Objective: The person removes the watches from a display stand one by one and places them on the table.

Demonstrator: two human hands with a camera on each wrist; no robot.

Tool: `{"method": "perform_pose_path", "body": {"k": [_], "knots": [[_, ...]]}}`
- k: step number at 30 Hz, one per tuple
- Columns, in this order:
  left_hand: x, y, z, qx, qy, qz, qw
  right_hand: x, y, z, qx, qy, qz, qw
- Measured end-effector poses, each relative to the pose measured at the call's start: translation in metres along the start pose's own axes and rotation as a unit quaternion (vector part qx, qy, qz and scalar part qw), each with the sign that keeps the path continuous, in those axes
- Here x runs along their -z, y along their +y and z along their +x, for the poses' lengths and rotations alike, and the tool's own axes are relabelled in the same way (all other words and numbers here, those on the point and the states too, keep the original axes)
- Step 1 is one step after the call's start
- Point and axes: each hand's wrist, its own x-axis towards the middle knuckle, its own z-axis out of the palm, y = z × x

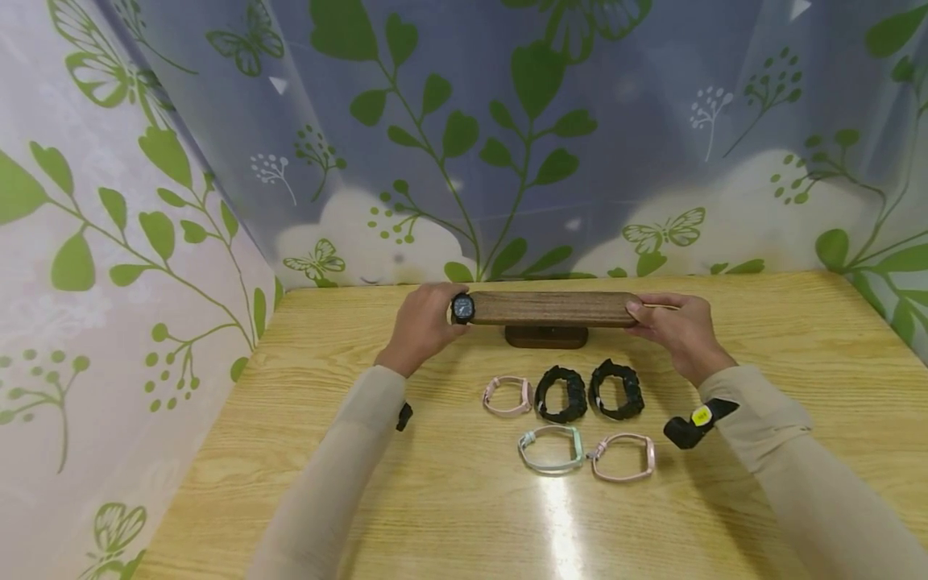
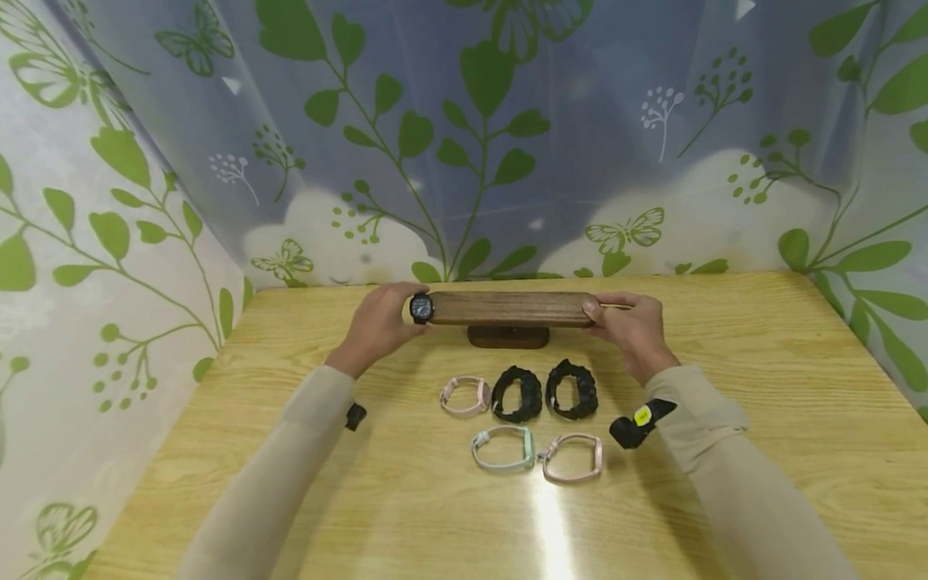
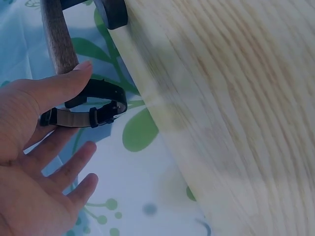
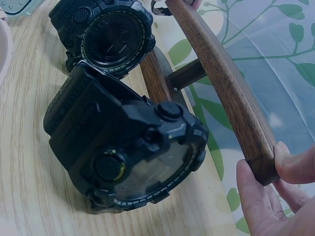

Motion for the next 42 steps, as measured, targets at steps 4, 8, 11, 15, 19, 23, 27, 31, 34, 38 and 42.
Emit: {"method": "perform_pose_path", "body": {"k": [4,8,11,15,19,23,27,31,34,38,42], "knots": [[0.003,-0.002,-0.007,-0.002,0.005,0.005,1.0,0.0,0.0,0.0,0.001,-0.001,-0.003,1.0],[0.004,-0.004,-0.016,-0.014,0.013,0.008,0.9998,0.0,0.0,0.0,0.002,0.0,-0.002,1.0],[0.005,-0.002,-0.024,-0.021,0.013,0.018,0.9995,0.0,0.0,0.0,0.001,-0.001,-0.001,1.0],[0.007,0.004,-0.036,-0.033,0.012,0.042,0.9985,0.0,0.0,0.001,-0.001,0.0,-0.006,1.0],[0.007,0.01,-0.047,-0.062,0.015,0.067,0.9957,0.001,0.001,0.001,-0.002,0.002,-0.008,1.0],[0.006,0.015,-0.058,-0.091,0.013,0.093,0.9914,0.001,0.001,0.002,-0.005,0.001,-0.007,1.0],[0.005,0.019,-0.067,-0.096,-0.003,0.096,0.9907,0.001,0.001,0.002,-0.006,-0.003,-0.004,1.0],[0.005,0.025,-0.075,-0.097,-0.034,0.091,0.9905,0.002,0.0,0.002,-0.005,-0.005,-0.002,1.0],[0.005,0.028,-0.079,-0.097,-0.066,0.084,0.9896,0.002,0.001,0.002,-0.006,-0.006,-0.003,1.0],[0.005,0.032,-0.082,-0.095,-0.115,0.054,0.9873,0.001,0.001,0.002,-0.005,-0.006,-0.001,1.0],[0.006,0.037,-0.084,-0.104,-0.149,0.039,0.9827,0.001,0.001,0.002,-0.003,-0.005,0.0,1.0]]}}
